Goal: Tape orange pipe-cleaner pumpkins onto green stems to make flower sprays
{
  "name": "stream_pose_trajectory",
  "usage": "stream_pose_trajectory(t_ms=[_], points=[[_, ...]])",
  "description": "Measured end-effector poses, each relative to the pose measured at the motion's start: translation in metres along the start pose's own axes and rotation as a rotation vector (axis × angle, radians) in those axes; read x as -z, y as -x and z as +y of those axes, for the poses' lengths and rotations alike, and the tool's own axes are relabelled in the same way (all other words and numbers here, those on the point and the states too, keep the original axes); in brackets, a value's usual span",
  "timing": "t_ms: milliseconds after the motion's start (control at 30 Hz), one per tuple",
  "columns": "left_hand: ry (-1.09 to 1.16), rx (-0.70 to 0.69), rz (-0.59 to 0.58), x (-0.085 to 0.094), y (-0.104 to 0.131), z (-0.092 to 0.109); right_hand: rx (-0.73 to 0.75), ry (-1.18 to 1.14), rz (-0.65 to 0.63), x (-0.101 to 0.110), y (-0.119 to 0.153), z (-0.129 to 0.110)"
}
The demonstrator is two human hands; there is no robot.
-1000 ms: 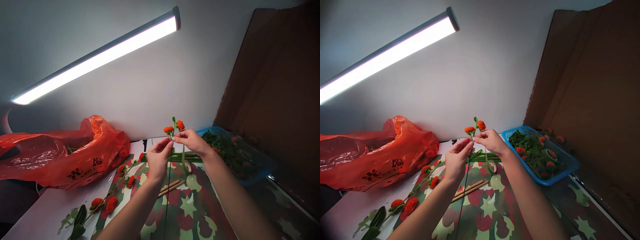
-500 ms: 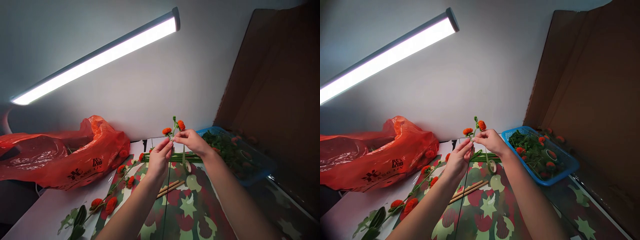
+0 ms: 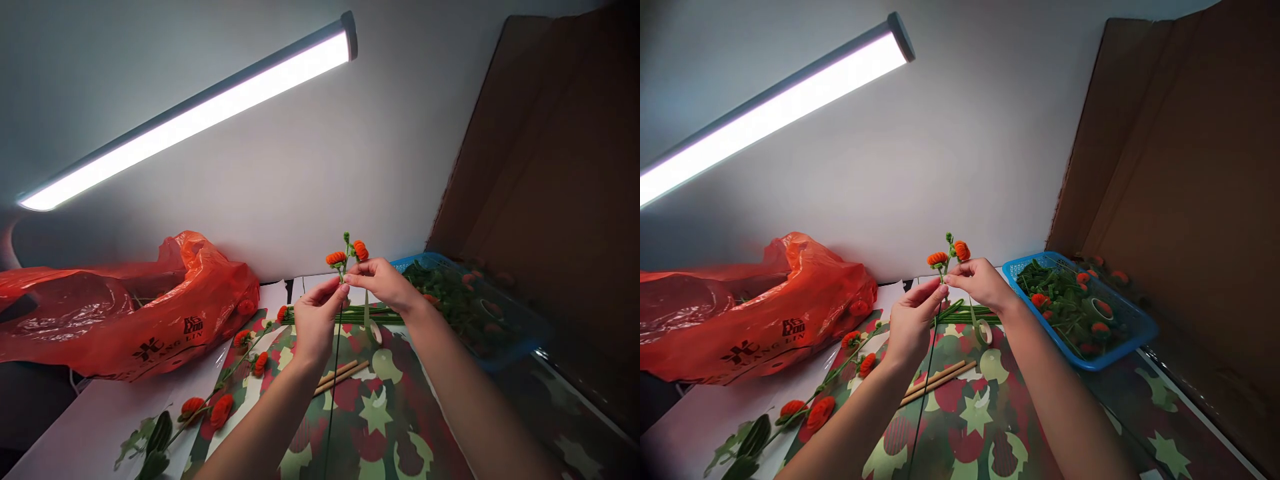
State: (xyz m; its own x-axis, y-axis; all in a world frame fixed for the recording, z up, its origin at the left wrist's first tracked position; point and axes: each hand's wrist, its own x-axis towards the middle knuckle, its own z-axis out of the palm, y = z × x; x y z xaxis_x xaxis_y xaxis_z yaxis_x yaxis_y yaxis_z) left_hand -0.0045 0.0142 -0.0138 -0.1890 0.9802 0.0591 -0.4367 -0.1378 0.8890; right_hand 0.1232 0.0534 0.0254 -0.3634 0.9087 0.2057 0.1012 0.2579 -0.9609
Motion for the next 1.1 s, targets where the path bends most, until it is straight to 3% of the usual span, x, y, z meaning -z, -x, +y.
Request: stream_pose_trajectory(t_ms=[300,533,733,933,1100], points=[[-0.039,0.029,-0.022,0.000,0.001,0.007,0.014,-0.003,0.034,-0.001,-0.004,0.008],[0.004,-0.032,-0.025,-0.001,0.002,0.010,0.057,-0.312,-0.044,-0.006,-0.010,0.022],[0.023,-0.060,-0.073,0.000,0.002,0.012,-0.047,-0.647,-0.141,-0.015,-0.015,0.040],[0.015,-0.051,-0.117,0.001,0.001,0.014,-0.102,-0.661,-0.165,-0.009,-0.014,0.040],[0.086,-0.061,-0.234,0.000,0.003,0.016,-0.150,-0.691,-0.267,-0.003,-0.010,0.038]])
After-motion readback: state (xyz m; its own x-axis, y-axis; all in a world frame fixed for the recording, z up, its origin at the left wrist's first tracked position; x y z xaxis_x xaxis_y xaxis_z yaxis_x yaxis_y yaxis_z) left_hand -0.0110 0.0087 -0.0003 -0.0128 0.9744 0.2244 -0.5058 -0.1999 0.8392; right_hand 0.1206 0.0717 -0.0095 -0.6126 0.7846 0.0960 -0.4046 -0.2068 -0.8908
